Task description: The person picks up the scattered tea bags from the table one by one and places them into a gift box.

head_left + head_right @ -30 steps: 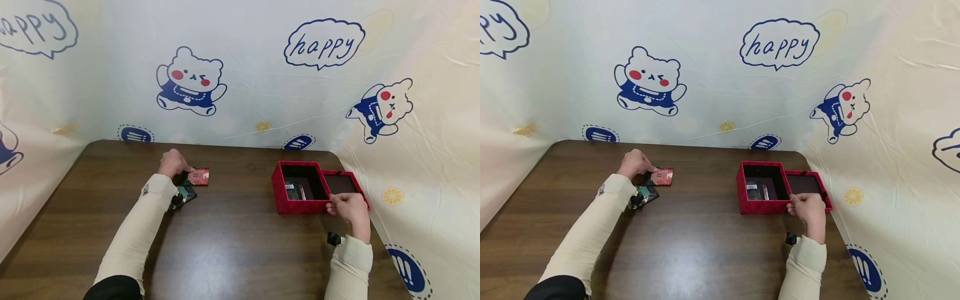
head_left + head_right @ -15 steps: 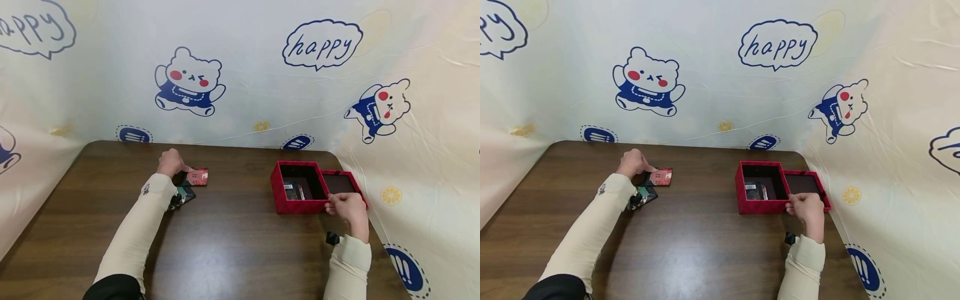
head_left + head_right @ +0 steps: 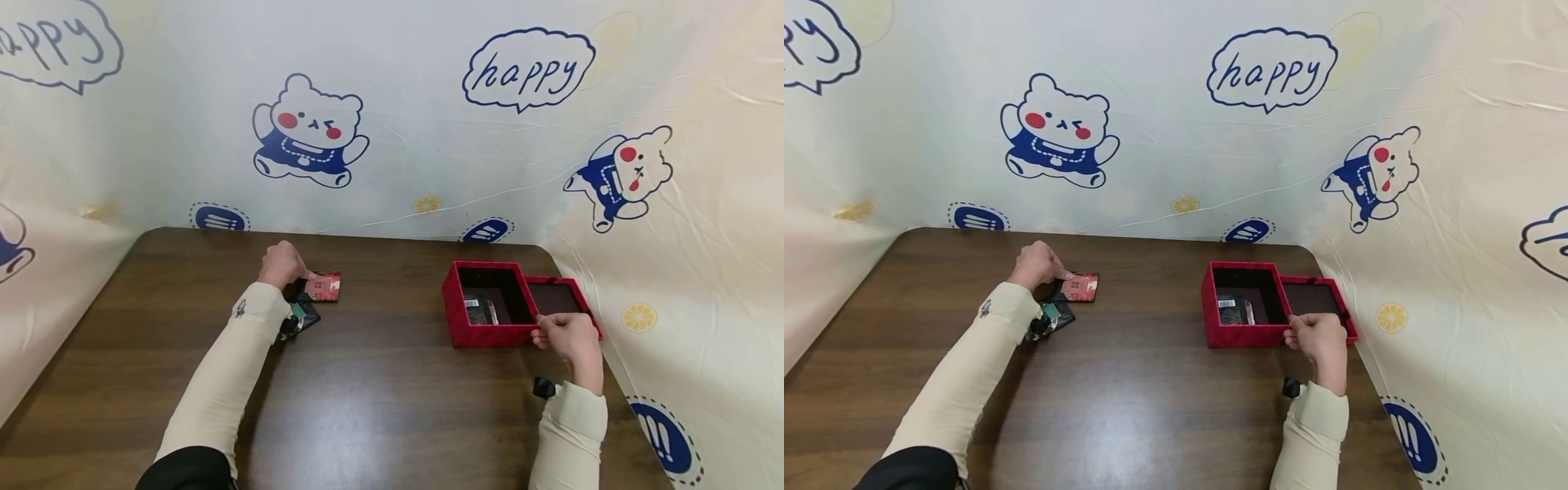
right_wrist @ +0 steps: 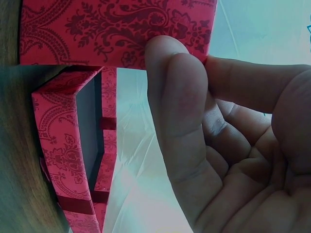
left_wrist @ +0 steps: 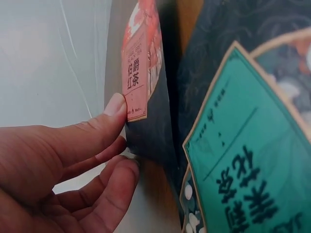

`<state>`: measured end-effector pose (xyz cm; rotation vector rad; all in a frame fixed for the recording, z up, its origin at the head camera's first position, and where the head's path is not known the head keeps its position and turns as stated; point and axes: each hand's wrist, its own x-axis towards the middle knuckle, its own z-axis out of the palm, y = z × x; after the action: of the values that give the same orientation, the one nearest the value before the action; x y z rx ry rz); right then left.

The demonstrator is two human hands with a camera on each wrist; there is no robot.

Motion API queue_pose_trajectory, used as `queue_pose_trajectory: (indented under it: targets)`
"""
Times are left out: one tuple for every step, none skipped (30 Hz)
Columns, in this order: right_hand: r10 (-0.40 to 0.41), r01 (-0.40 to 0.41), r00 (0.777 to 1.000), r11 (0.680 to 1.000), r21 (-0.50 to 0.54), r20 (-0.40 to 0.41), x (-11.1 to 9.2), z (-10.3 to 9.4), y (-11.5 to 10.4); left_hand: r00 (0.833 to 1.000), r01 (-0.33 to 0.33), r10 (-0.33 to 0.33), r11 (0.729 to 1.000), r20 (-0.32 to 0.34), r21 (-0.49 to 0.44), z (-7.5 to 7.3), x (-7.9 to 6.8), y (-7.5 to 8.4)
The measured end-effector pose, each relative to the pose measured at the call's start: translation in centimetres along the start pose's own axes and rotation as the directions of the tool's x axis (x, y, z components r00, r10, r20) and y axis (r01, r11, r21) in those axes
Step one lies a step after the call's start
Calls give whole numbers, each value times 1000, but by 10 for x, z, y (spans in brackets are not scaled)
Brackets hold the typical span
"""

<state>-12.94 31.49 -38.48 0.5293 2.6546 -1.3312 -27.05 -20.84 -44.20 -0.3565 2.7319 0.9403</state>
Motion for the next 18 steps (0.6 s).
queue_pose_trajectory:
  targets:
    - [2,-2,1000,1000,2,-2,0,0,0,1000,-3,3,1000,6,2,0,1,0]
    - [3,-3,1000,1000,3,-3,0,0,0,1000,-4,4,1000,10,6,0,2,0]
    - [3,-3,1000,1000,6,-4,0,0,0,1000,-3,3,1000,16,8,0,3,0]
    - [2,-2,1000,1000,9,-4,0,0,0,1000,-3,3,1000,21,12,0,3,0]
    - [3,-3,1000,1000,10,-5,-1,0,0,1000,-3,3,1000,27,13,0,4,-1]
    - [2,-2,1000,1000,9,-6,0,0,0,999,-7,7,1000,32,10,-1,4,-1]
    - [0,0,1000,1000,8,-7,-1,0,0,999,-11,11,1000,36,4,-1,4,-2]
    - [-1,1,1000,1000,8,-7,-1,0,0,999,-9,9,1000,36,-2,0,4,-2]
    - [-5,6,1000,1000,9,-7,-1,0,0,999,-14,14,1000,34,-7,0,3,-3]
    - [-4,4,1000,1000,9,-8,-1,0,0,999,-17,17,1000,28,-13,0,3,-3]
    - [-4,4,1000,1000,8,-7,-1,0,0,1000,-20,20,1000,21,-18,0,2,-4]
    - [-5,6,1000,1000,9,-7,-1,0,0,1000,-26,26,999,13,-19,0,2,-4]
    - [-7,8,1000,1000,9,-5,-1,0,0,999,-33,33,999,7,-15,1,1,-4]
    - [-8,8,1000,1000,11,-4,-1,0,0,999,-38,38,999,3,-9,1,0,-4]
    - [-12,12,1000,1000,14,-4,-1,0,0,999,-48,48,999,-2,-6,0,-1,-4]
    - [-11,11,1000,1000,11,-5,-1,0,0,999,-47,47,999,-6,-8,0,-1,-4]
    - [-16,16,1000,1000,10,-6,-1,0,1,999,-53,53,999,-5,-9,0,-2,-4]
    - [-21,21,1000,1000,10,-7,-1,0,1,998,-56,56,998,-4,-10,0,-2,-3]
